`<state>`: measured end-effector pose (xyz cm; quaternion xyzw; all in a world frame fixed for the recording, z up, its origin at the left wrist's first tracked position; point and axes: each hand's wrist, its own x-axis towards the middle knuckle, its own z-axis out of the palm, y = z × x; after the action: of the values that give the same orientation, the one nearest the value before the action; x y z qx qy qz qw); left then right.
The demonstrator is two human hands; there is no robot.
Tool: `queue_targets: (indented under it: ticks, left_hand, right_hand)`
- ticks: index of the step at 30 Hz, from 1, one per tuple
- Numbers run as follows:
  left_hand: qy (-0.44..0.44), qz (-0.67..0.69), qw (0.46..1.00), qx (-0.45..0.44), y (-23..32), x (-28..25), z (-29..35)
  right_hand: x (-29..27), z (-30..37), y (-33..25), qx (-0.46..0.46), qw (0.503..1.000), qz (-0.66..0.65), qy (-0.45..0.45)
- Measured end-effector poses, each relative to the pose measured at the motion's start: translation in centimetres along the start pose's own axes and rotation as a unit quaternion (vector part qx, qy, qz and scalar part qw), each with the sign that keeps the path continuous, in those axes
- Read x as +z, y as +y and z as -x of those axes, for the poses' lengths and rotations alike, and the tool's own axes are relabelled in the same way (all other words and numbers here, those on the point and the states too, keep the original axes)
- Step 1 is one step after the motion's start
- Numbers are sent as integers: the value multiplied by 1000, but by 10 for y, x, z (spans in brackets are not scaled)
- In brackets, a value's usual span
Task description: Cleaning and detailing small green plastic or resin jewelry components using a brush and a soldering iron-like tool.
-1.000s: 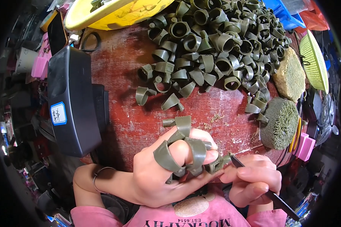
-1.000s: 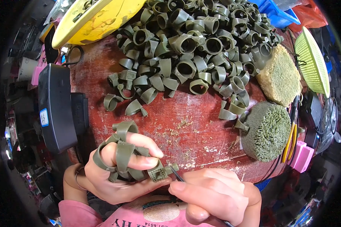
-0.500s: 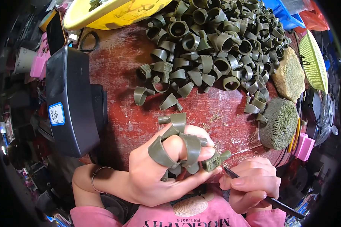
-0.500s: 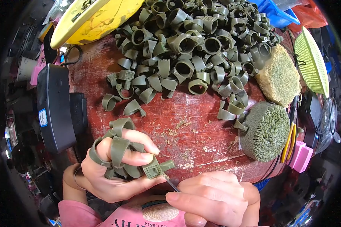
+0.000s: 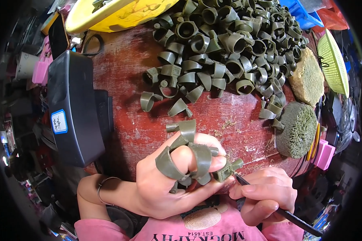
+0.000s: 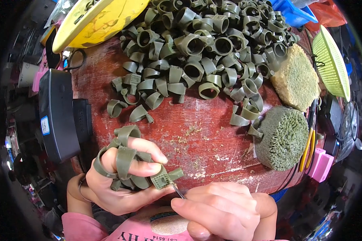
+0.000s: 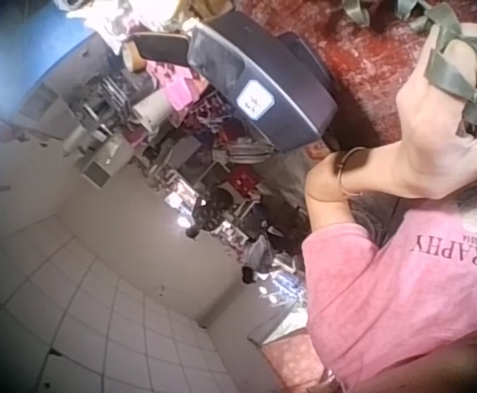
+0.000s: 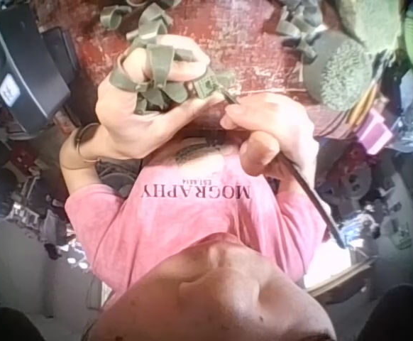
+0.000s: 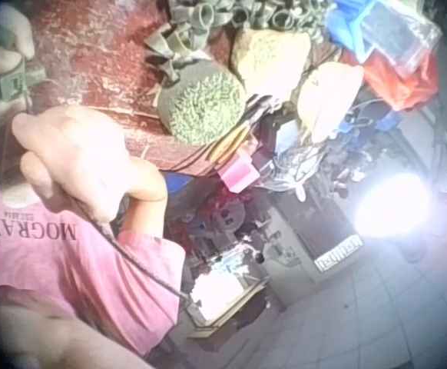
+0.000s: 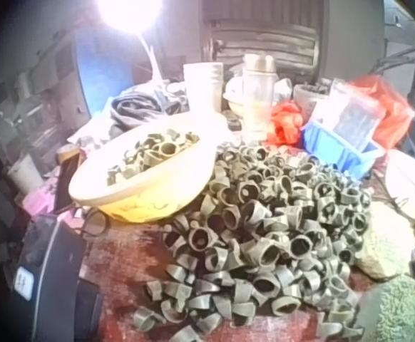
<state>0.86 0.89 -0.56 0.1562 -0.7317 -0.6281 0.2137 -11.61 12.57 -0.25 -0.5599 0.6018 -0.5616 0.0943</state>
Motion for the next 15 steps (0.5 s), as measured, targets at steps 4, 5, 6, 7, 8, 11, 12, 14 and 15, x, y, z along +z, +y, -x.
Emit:
queue_targets:
  ticks: [4,5,6,7,8,11,12,14,15]
  left_hand:
    - [-3,1,1000,-7,0,1,1]
    - [-5,-3,1000,-3,1,2,0]
    - [-7,-6,1000,1,1,2,-1]
    - [-5,-8,1000,-1,1,2,0]
    - [-4,-10,1000,1,0,1,1]
    - [-3,-20,1000,6,-2,1,1]
    - [0,-30,999,11,-3,1,1]
    - [-3,-26,1000,12,-2,1,0]
    - [-6,-22,1000,13,-2,1,0]
  right_hand:
    - [0,-2,-2,2,1000,16,10]
    - [0,-3,-3,3,1000,17,13]
    - [-1,-3,-3,3,1000,17,16]
    - [0,-3,-3,3,1000,14,15]
    - [1,-3,-3,3,1000,14,17]
    - [2,-2,-2,5,1000,19,19]
    - [3,-2,-2,6,1000,23,18]
    - [2,-3,-2,6,1000,22,20]
    - [2,-3,-3,6,1000,22,20]
